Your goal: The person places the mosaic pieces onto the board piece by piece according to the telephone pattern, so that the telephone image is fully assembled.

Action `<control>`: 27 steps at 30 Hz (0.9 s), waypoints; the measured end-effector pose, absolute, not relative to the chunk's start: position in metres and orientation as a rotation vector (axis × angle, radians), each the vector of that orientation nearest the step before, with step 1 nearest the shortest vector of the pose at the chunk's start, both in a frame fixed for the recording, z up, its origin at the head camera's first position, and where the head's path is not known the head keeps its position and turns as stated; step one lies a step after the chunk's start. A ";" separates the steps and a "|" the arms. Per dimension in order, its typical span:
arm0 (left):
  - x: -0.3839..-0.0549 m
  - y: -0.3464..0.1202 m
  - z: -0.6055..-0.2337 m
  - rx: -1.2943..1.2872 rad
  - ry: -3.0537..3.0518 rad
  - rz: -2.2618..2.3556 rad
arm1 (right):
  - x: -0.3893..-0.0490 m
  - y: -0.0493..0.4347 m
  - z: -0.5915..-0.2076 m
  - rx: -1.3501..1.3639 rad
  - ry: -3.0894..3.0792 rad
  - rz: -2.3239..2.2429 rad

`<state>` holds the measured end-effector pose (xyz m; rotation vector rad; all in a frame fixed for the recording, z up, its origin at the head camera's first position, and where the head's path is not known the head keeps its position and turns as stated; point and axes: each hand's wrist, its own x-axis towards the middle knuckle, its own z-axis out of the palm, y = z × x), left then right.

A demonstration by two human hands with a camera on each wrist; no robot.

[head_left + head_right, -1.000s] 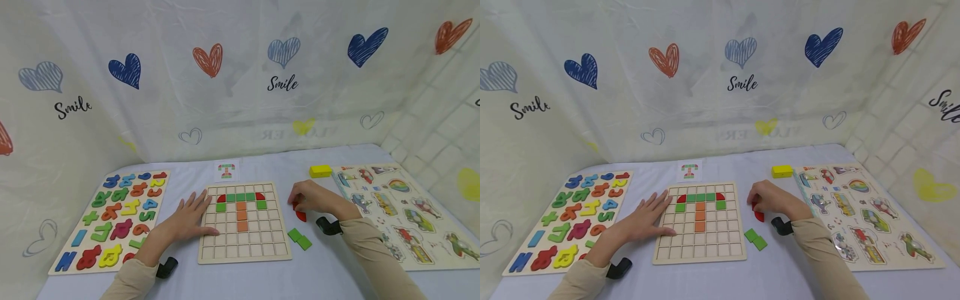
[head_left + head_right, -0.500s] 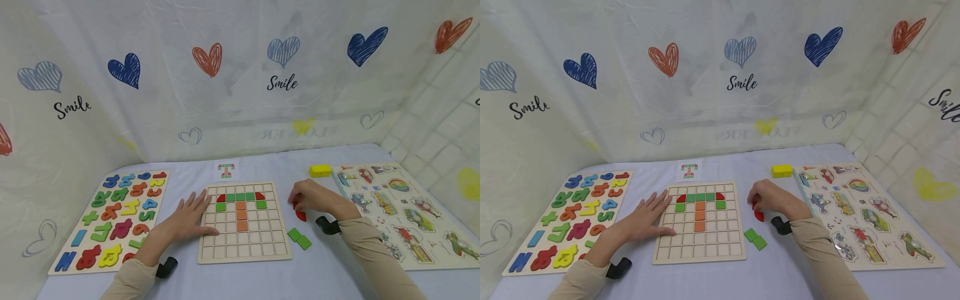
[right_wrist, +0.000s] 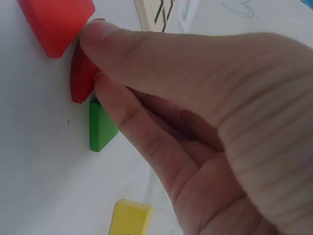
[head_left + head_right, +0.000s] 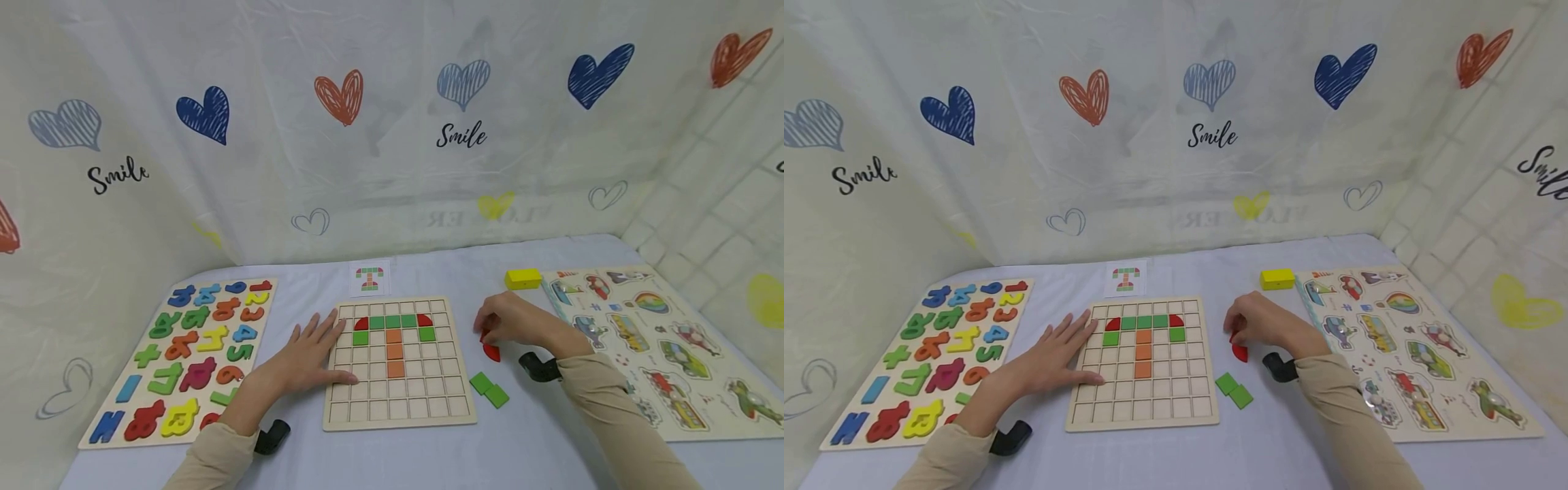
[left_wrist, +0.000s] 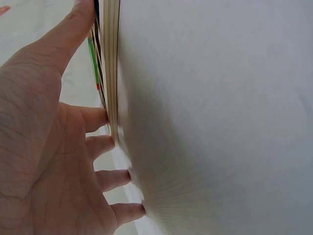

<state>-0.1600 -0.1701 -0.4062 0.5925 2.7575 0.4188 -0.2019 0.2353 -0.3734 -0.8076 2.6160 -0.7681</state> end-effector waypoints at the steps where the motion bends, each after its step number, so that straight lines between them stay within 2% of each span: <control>1: -0.160 -0.170 -0.406 0.592 2.757 0.419 | -0.201 0.236 -0.373 -0.805 2.614 -0.774; 27: -0.161 -0.171 -0.409 0.599 2.760 0.401 | -0.201 0.240 -0.372 -0.899 2.593 -0.775</control>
